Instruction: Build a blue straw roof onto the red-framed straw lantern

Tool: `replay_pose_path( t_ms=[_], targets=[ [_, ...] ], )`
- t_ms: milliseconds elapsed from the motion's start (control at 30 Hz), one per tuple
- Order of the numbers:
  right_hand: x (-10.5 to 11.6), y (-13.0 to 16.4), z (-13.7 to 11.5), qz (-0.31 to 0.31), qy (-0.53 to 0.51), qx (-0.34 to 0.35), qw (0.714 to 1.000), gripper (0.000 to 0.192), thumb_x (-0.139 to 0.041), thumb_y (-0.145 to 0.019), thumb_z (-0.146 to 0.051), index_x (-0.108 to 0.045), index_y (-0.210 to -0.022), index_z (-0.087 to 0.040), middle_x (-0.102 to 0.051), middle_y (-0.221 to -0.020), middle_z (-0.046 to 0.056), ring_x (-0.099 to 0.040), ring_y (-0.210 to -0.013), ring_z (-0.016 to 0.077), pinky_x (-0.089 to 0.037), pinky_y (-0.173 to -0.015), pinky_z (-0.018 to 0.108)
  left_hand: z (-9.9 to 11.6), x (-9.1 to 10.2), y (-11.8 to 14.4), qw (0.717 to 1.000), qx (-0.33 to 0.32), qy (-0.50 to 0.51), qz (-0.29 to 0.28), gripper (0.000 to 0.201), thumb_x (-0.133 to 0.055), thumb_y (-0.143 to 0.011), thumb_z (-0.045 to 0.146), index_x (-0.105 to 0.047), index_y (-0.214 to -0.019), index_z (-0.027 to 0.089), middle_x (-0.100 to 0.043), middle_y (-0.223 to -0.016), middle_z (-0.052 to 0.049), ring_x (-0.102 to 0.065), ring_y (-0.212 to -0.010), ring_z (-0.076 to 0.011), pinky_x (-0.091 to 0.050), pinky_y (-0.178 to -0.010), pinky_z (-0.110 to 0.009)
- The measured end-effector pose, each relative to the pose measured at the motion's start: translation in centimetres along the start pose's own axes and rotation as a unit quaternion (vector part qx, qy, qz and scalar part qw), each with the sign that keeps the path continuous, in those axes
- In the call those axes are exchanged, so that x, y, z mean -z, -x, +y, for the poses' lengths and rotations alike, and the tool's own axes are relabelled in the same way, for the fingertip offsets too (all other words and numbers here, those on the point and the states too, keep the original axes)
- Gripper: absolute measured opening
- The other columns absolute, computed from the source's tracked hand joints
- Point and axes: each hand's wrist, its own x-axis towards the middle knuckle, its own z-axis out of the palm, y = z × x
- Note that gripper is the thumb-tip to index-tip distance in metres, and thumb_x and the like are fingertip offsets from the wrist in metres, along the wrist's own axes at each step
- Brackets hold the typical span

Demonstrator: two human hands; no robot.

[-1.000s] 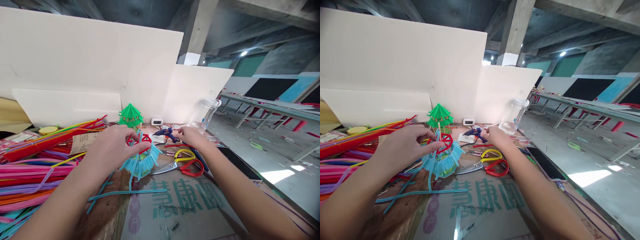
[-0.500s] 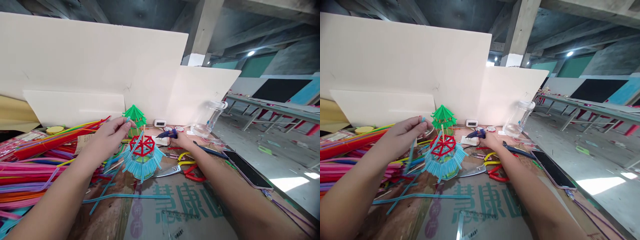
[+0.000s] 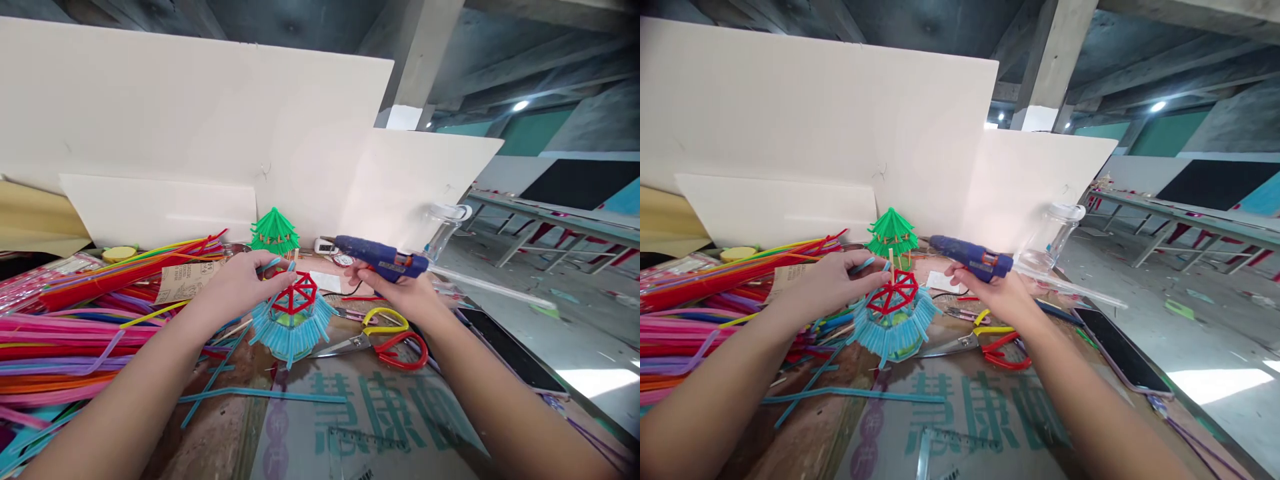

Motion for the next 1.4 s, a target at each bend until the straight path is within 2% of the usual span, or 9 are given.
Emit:
replay_pose_path(
  t_ms=[100,200,333,433,700,933,1400],
  targets=[
    [-1.0,1.2,-1.1,-0.021,0.015,0.017,1.000,0.023,-0.062,-0.083,-0.042,-0.064,-0.084,-0.019,-0.068,-0.085,0.006,-0.064,-0.082,0.0208,-0.051,-0.078,0.035,0.1,-0.2,0.0,1.000,-0.011,-0.003,0.007,0.041,-0.054,-0.079,0.059,-0.071,-0.088,0.023,-0.068,-0.077,0.000,-0.059,-0.068,-0.0187,-0.038,-0.059,-0.027],
    [-1.5,1.8,-1.6,-0.017,0.020,0.039,0.999,0.022,-0.066,-0.080,-0.041,-0.063,-0.079,-0.020,-0.067,-0.080,0.004,-0.063,-0.079,0.0200,-0.050,-0.074,0.034,0.0,-0.2,0.0,1.000,-0.018,-0.006,0.001,0.041,-0.052,-0.080,0.059,-0.071,-0.087,0.023,-0.066,-0.073,0.001,-0.056,-0.065,-0.0171,-0.036,-0.056,-0.026],
    [-1.9,2.0,-1.7,-0.015,0.006,0.023,1.000,0.021,-0.069,-0.078,-0.041,-0.066,-0.083,-0.020,-0.070,-0.082,0.005,-0.064,-0.078,0.0205,-0.051,-0.072,0.033,-0.5,0.1,-0.2,0.999,-0.018,0.023,-0.024,0.039,-0.050,-0.084,0.056,-0.072,-0.099,0.027,-0.070,-0.084,0.002,-0.060,-0.074,-0.0190,-0.040,-0.063,-0.027],
    [-2.3,2.0,-1.7,-0.026,-0.010,-0.004,1.000,0.022,-0.069,-0.078,-0.039,-0.067,-0.089,-0.020,-0.072,-0.086,0.006,-0.066,-0.078,0.0202,-0.052,-0.070,0.032,-0.8,0.3,-0.4,0.997,-0.012,0.057,-0.043,0.040,-0.048,-0.085,0.056,-0.072,-0.100,0.027,-0.071,-0.089,0.002,-0.061,-0.078,-0.0194,-0.041,-0.065,-0.026],
    [-2.5,1.9,-1.7,0.018,0.077,0.027,0.997,0.025,-0.071,-0.076,-0.041,-0.062,-0.071,-0.018,-0.065,-0.068,0.002,-0.058,-0.065,0.0169,-0.046,-0.060,0.029,-0.7,0.3,-0.2,0.998,-0.003,0.047,-0.051,0.052,-0.045,-0.085,0.064,-0.072,-0.094,0.021,-0.069,-0.081,0.000,-0.059,-0.072,-0.0194,-0.039,-0.062,-0.026],
    [-2.8,2.0,-1.7,0.023,0.081,0.032,0.996,0.026,-0.071,-0.077,-0.041,-0.060,-0.071,-0.018,-0.063,-0.065,0.000,-0.058,-0.060,0.0152,-0.043,-0.056,0.027,-0.9,0.2,-0.4,0.998,-0.008,0.050,-0.047,0.044,-0.050,-0.084,0.060,-0.071,-0.099,0.024,-0.071,-0.085,0.001,-0.061,-0.078,-0.0211,-0.039,-0.065,-0.026],
    [-2.8,2.2,-1.0,0.027,0.119,0.047,0.991,0.027,-0.069,-0.079,-0.045,-0.061,-0.074,-0.019,-0.067,-0.070,0.000,-0.062,-0.065,0.0165,-0.047,-0.064,0.029,-0.8,0.2,-0.3,0.998,-0.007,0.035,-0.045,0.044,-0.049,-0.084,0.058,-0.072,-0.097,0.023,-0.065,-0.071,0.002,-0.055,-0.065,-0.0173,-0.034,-0.055,-0.024]
  ],
)
